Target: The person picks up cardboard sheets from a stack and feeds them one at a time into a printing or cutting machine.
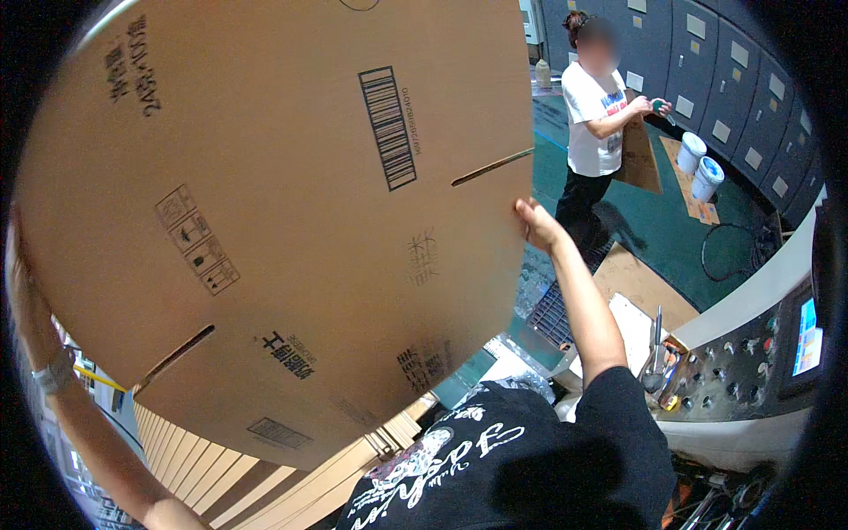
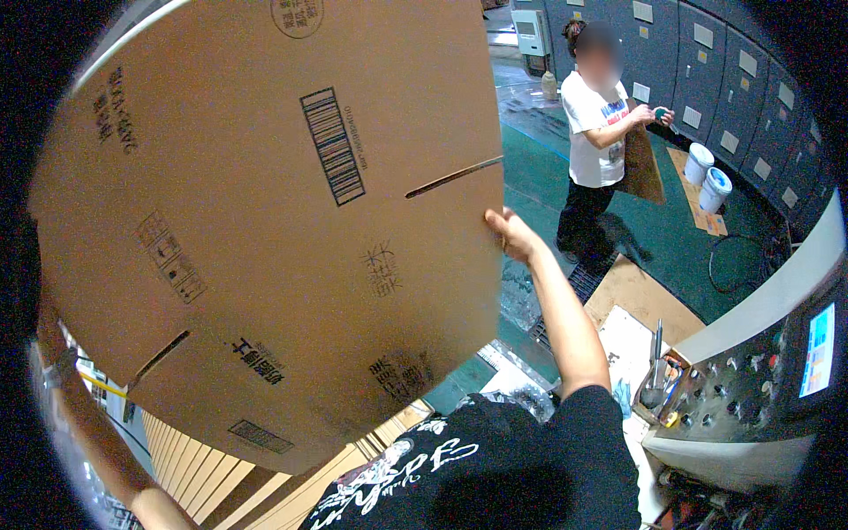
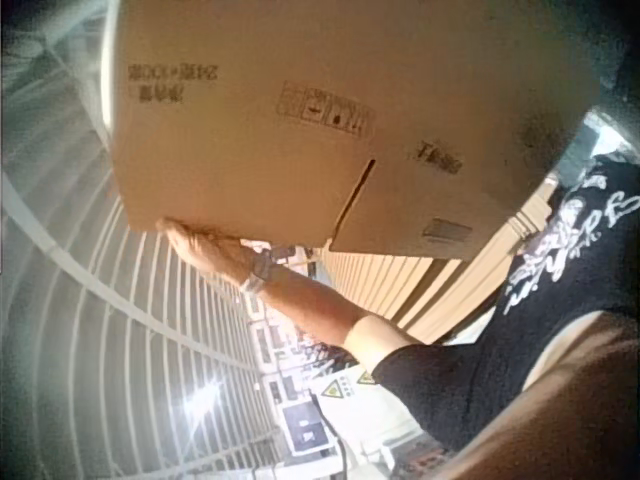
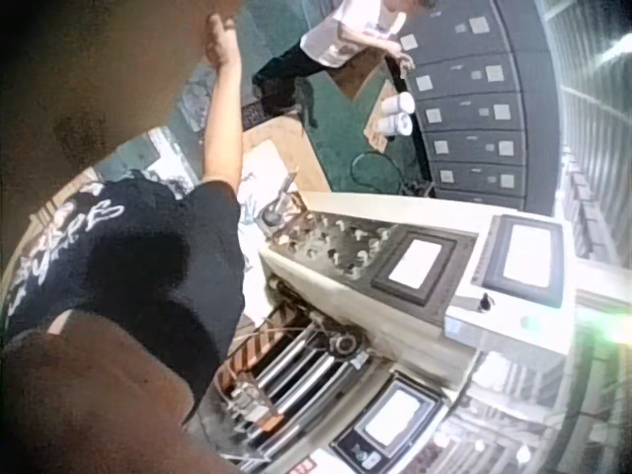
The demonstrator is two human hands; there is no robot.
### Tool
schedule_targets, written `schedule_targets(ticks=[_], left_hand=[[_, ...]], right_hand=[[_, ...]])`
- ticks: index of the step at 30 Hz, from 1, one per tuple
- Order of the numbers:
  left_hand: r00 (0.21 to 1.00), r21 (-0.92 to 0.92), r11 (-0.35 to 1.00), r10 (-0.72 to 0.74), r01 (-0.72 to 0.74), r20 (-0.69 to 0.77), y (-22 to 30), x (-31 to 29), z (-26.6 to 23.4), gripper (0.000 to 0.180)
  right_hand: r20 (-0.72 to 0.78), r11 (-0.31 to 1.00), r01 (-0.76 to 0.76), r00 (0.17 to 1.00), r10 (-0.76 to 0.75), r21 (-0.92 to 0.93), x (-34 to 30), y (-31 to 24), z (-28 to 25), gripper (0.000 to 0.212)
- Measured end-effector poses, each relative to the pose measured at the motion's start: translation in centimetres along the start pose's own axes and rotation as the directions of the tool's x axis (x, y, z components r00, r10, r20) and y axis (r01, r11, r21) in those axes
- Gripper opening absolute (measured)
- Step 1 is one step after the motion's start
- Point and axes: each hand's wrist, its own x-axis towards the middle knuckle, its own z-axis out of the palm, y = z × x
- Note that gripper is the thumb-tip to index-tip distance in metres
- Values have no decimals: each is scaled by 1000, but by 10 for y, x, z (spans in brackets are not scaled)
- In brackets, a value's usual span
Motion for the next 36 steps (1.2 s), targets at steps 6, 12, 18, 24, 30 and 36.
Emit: schedule_targets(ticks=[6, 12, 18, 24, 30, 36], left_hand=[[966, -205, 948, -255, 244, -29, -133, 53, -20, 42], [948, -318, 894, -307, 317, 83, -153, 55, 0, 36], [939, -119, 932, -334, 342, 80, -142, 50, 5, 37], [928, -154, 916, -360, 371, 97, -124, 35, 32, 46], [868, -115, 869, -455, 482, 199, -121, 7, 10, 58], [553, -11, 632, -670, 775, 495, -186, -152, -37, 63]], right_hand=[[-186, 986, 168, 968, -166, -5, -45, 32, 13, 52], [-187, 975, 203, 965, -184, 88, -65, 30, 36, 36], [-206, 977, 176, 967, -149, 121, -74, 47, 52, 38], [-181, 966, 176, 973, -141, 190, -67, 79, 34, 36], [-169, 956, 176, 976, -139, 233, -64, 89, 29, 33], [-204, 945, 191, 969, -139, 264, -69, 95, 28, 28]])
